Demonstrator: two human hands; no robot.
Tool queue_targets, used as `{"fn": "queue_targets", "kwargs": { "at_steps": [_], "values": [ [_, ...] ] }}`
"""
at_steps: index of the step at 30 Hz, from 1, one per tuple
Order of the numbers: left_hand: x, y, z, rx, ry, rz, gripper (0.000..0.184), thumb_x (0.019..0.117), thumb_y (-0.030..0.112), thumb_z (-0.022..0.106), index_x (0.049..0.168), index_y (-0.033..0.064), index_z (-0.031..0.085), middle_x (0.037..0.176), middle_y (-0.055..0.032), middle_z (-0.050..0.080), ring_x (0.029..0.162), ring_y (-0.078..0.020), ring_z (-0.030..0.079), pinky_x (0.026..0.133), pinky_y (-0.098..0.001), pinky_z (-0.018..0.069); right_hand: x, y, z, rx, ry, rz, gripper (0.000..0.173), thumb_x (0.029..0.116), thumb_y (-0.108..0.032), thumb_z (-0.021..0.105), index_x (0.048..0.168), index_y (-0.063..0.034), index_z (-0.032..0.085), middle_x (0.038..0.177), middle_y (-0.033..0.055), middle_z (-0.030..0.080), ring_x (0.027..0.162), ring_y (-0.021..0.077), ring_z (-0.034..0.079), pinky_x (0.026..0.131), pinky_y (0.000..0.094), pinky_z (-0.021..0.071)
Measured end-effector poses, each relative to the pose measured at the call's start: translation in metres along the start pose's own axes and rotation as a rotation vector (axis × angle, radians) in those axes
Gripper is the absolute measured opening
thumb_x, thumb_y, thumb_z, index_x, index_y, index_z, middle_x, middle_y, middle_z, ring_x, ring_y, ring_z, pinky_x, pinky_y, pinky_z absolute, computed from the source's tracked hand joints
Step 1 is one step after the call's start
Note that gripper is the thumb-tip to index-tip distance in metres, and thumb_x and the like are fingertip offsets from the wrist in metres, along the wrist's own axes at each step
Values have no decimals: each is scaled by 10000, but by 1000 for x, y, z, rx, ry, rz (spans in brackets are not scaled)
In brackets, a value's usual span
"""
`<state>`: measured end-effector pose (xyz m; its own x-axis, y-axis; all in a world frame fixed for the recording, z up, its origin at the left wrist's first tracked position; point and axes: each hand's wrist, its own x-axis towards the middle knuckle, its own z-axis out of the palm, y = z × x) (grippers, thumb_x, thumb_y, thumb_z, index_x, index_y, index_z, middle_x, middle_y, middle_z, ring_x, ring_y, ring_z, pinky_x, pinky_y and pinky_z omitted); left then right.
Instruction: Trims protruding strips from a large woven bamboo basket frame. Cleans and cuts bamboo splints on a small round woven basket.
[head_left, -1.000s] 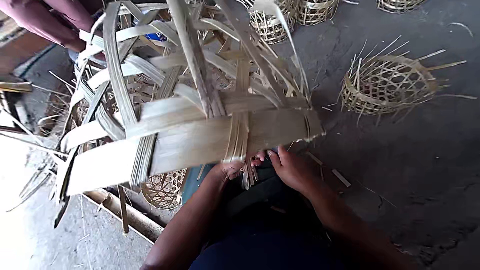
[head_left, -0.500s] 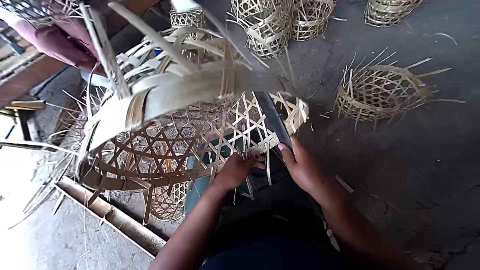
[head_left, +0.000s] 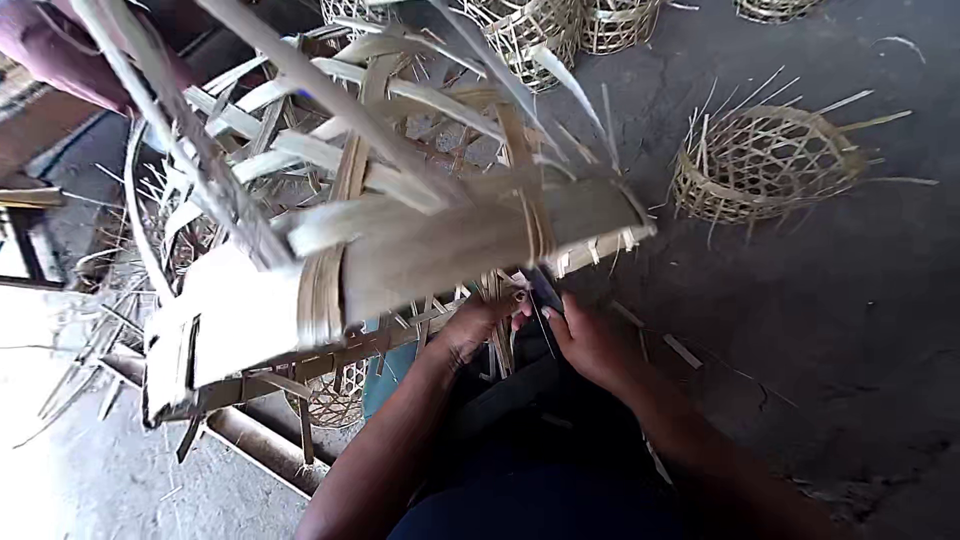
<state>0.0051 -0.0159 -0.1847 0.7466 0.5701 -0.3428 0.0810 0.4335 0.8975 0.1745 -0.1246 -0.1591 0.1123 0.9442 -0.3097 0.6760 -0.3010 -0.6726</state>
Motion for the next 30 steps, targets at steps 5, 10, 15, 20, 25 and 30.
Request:
{"fn": "queue_targets", "kwargs": {
  "at_steps": [5,10,15,20,25,30],
  "values": [
    [0,1,-5,4,28,-12,199,1064,123,485,947,62,634,740,4,622,655,-62,593,618,-198,500,22,-7,0,22,-47,-10,375,1118,-288,391,1306,18,499,983,202,655,964,340,677,877,515,535],
    [-3,1,0,105,-57,-56,168,1037,129,505,934,88,631,743,42,631,664,-46,599,646,-210,515,30,-14,-5,-9,-90,56,357,1111,-278,416,1231,43,518,987,210,647,986,341,668,887,515,526],
    [-18,9,16,121,-76,42,177,1040,147,536,973,58,673,737,33,631,671,-61,598,678,-233,520,39,8,0,192,-11,-76,326,1101,-278,459,1227,17,516,895,142,655,848,248,689,833,459,568],
    [-41,55,10,545,178,218,176,1016,196,601,1034,92,741,713,73,616,552,-8,487,532,-205,430,14,1,-26,187,221,-59,356,1098,-308,464,1251,1,554,810,153,613,741,293,640,717,517,538],
    [-25,48,3,657,318,-17,247,1061,235,553,1060,78,744,968,7,785,924,-76,735,881,-353,581,-4,-24,-45,37,246,16,367,1107,-297,445,1347,-25,498,823,178,637,761,347,667,718,547,546],
    [-30,53,4,479,213,-102,280,1087,169,461,1045,30,701,1060,-34,783,971,-75,732,846,-300,569,-10,-23,-40,-6,306,-13,373,1103,-285,461,1355,-15,514,806,194,654,760,376,683,705,566,551]
  ]
}}
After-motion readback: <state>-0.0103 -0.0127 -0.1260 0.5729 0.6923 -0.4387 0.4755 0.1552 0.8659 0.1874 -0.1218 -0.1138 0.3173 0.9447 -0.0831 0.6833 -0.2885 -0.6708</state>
